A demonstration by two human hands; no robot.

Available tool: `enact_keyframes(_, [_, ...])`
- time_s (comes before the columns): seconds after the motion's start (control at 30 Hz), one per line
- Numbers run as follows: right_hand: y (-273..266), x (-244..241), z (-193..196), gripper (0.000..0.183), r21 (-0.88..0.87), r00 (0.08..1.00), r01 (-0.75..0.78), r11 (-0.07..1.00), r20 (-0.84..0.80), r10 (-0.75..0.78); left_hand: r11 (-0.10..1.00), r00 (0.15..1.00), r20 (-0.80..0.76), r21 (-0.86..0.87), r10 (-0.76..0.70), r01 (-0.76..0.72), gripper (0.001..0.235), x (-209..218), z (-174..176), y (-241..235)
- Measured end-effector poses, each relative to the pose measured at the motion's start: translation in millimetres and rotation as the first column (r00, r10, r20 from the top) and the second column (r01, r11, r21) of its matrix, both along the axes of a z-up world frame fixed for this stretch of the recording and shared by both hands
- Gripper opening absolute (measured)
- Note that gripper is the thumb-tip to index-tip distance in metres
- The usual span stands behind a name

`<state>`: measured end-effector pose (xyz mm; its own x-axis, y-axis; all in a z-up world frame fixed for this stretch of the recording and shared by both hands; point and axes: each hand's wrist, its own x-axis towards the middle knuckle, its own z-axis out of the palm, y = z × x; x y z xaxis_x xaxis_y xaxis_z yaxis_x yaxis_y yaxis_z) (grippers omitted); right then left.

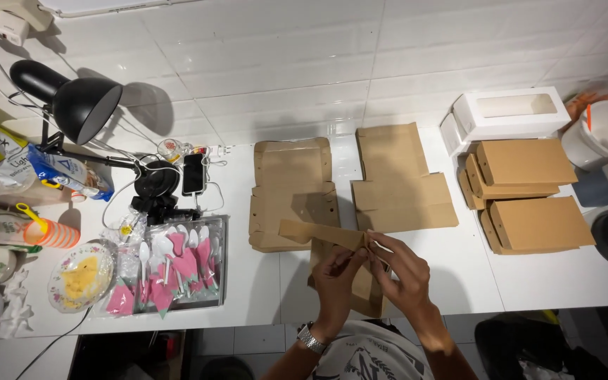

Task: The person assembles flat cardboard boxes by folding the sides and locking the tabs. They place each completed box into a stack on the counter. The person repeats this process for several boxes throughout the clip.

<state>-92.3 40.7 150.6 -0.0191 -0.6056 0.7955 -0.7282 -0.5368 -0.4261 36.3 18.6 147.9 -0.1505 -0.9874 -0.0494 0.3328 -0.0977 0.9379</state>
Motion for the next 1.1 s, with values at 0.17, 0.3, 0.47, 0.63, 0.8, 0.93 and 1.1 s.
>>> enact_keyframes(0.17, [-4.9,-15.0,-2.5,0.011,-0.065,0.990,0.008,0.998,0.143,0.002,0.979,0.977,0.060,-0.027,0.204,-0.203,0.031,-27.0,-14.5,5.9])
enact_keyframes(0.3, [-1.7,-31.1,6.2,0.011,0.047,0.947,-0.004,0.999,0.320,-0.011,0.973,0.976,0.040,-0.097,0.214,-0.209,0.027,-42.7,6.1,9.6])
enact_keyframes(0.47, [-4.2,-70.9,-14.9,0.067,0.397,0.952,-0.161,0.904,0.305,0.036,0.952,0.945,-0.124,0.012,0.304,-0.305,0.022,-59.0,22.9,4.8])
enact_keyframes(0.63, [-8.5,-88.2,-40.6,0.071,0.519,0.847,-0.208,0.829,0.520,-0.113,0.961,0.925,-0.262,0.085,0.276,-0.263,0.024,-65.3,48.8,6.4])
enact_keyframes(0.8, [-9.2,-111.8,-54.3,0.063,0.445,0.691,-0.318,0.837,0.714,-0.116,0.986,0.933,-0.339,-0.068,0.118,-0.149,0.011,-71.3,-23.1,0.6])
enact_keyframes(0.93, [-5.9,-132.5,-52.5,0.071,0.445,0.784,-0.345,0.827,0.621,-0.007,0.999,0.934,-0.355,0.002,-0.032,0.035,0.043,-82.8,-134.2,-7.1])
enact_keyframes(1.1, [4.1,-132.3,-17.2,0.067,0.427,0.904,-0.371,0.825,0.369,0.215,0.993,0.898,-0.430,-0.107,-0.093,0.052,0.043,-97.5,-193.1,-0.5])
